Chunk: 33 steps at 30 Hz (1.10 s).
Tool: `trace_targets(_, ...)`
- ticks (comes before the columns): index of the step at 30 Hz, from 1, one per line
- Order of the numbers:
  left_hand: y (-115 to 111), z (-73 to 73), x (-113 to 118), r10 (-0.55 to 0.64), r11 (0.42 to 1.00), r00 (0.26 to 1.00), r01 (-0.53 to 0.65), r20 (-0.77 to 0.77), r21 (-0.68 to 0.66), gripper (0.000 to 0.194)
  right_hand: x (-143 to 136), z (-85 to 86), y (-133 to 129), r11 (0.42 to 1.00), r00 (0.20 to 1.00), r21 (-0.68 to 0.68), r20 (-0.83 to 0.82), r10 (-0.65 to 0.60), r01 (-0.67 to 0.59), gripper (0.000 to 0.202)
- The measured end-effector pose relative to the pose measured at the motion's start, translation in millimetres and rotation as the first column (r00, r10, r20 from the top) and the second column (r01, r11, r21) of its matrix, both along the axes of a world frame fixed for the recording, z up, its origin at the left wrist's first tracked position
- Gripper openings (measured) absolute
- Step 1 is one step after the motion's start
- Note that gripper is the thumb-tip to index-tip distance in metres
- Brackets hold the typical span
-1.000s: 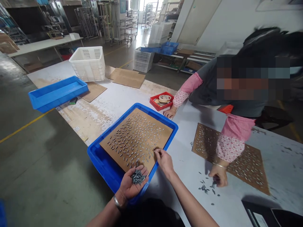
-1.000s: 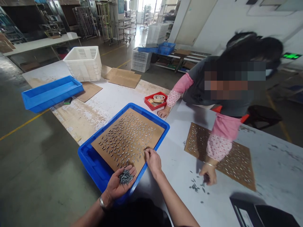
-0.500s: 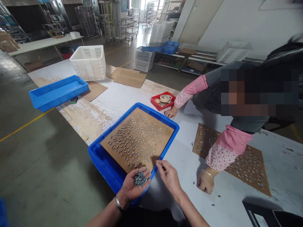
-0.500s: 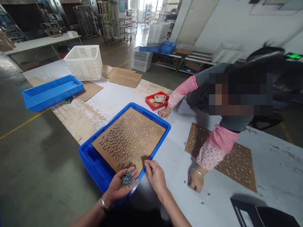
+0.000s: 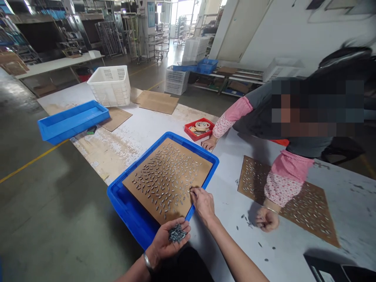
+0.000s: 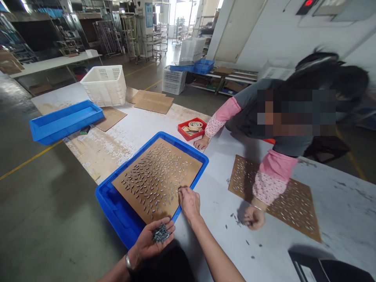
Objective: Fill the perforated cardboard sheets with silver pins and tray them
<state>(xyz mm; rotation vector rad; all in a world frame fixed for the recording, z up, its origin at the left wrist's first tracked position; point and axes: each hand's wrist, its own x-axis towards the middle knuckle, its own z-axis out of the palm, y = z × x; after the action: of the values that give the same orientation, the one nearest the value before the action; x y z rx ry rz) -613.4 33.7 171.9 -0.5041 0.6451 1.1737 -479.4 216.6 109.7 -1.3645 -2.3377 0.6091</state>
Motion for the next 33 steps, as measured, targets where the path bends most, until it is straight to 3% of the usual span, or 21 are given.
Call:
trace_targets(3, -3.4, -4.7, -4.9, 0.018, 0.999, 1.000, -0.019, 0.025, 0.046, 0.010, -8.2, -5.9, 2.9, 1.000, 1.000, 0.010, -0.001, 0.018, -0.018, 0.022)
trace_targets(7, -2.0, -8.0, -9.0, 0.028, 1.000, 1.000, -0.028, -0.014, -0.006, 0.012, -8.3, -7.3, -1.3, 0.999, 0.998, 0.036, -0.065, -0.002, 0.004, 0.019)
trace_targets(14, 13.1, -4.3, 0.7, -0.031, 0.998, 0.998, 0.028, -0.049, -0.057, 0.016, 48.2, -20.5, -9.4, 0.931, 0.897, 0.128, -0.341, -0.282, 0.342, 0.027)
trace_targets(22, 24.9, -7.1, 34.4, -0.140, 0.988, 0.988, 0.136, -0.063, -0.069, 0.018, 111.4, -54.1, 2.4, 0.840, 0.850, 0.188, -0.264, -0.456, 0.509, 0.052)
trace_targets(28, 27.5, -8.2, 55.7, -0.150, 0.983, 0.981, 0.134, -0.122, -0.129, 0.017, 135.1, -77.5, 9.5, 0.827, 0.837, 0.172, -0.238, -0.493, 0.536, 0.063)
trace_targets(33, 30.8, -14.3, 65.7, -0.129, 0.985, 0.979, 0.108, -0.158, -0.136, 0.014, 145.4, -85.1, 14.3, 0.816, 0.829, 0.175, -0.229, -0.511, 0.551, 0.068)
